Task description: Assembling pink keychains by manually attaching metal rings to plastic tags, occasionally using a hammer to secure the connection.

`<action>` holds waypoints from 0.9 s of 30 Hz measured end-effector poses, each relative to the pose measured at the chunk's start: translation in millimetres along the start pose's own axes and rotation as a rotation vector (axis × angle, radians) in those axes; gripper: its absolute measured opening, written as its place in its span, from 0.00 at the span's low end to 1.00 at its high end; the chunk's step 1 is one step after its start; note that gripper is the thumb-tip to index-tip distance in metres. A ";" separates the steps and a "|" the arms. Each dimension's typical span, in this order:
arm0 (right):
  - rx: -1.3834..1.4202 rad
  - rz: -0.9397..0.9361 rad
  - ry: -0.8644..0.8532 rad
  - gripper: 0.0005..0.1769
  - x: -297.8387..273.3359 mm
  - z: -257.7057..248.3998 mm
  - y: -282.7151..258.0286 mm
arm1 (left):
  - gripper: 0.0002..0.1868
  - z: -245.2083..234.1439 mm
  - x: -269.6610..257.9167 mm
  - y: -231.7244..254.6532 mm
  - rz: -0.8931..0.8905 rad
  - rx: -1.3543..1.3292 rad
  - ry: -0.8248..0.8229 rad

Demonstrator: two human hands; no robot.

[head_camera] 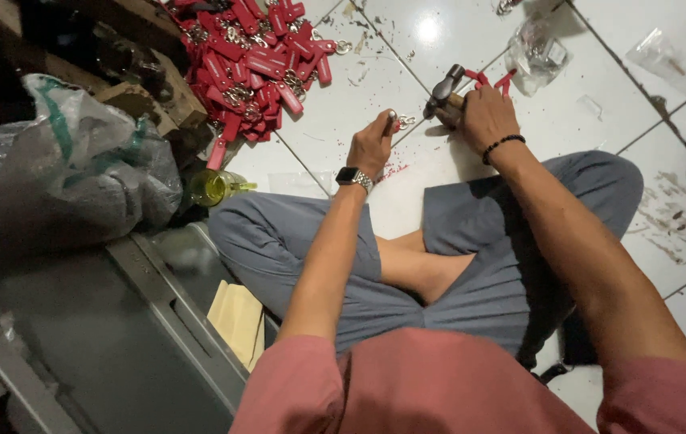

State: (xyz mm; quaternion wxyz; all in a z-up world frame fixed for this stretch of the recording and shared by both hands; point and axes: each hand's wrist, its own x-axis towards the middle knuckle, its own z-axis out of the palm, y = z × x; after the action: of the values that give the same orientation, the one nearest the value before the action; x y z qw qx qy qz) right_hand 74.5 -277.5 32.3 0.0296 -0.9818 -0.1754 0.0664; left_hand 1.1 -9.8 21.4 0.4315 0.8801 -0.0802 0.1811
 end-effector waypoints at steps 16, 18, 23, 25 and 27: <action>0.508 -0.012 -0.051 0.19 -70.6 -144.9 -89.6 | 0.11 7.0 0.0 -5.6 0.043 0.043 0.009; 0.508 0.023 -0.080 0.23 -77.2 -143.0 -100.5 | 0.10 1.7 3.2 4.1 0.078 0.065 0.050; 0.484 0.003 -0.119 0.21 -76.1 -151.0 -114.8 | 0.10 1.8 3.4 1.8 0.107 0.088 0.039; 0.480 0.009 -0.157 0.21 -75.4 -149.7 -115.7 | 0.11 9.3 1.2 -6.4 0.098 0.069 0.038; 0.430 0.013 -0.181 0.23 -76.3 -151.3 -116.6 | 0.10 17.2 -2.0 -15.1 0.134 0.112 0.053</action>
State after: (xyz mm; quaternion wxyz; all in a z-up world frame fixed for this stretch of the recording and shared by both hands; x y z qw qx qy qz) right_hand -14.9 -200.1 200.6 0.2217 -0.9441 -0.1531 0.1899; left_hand 8.1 -14.0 -0.1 0.3706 0.8903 -0.1175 0.2371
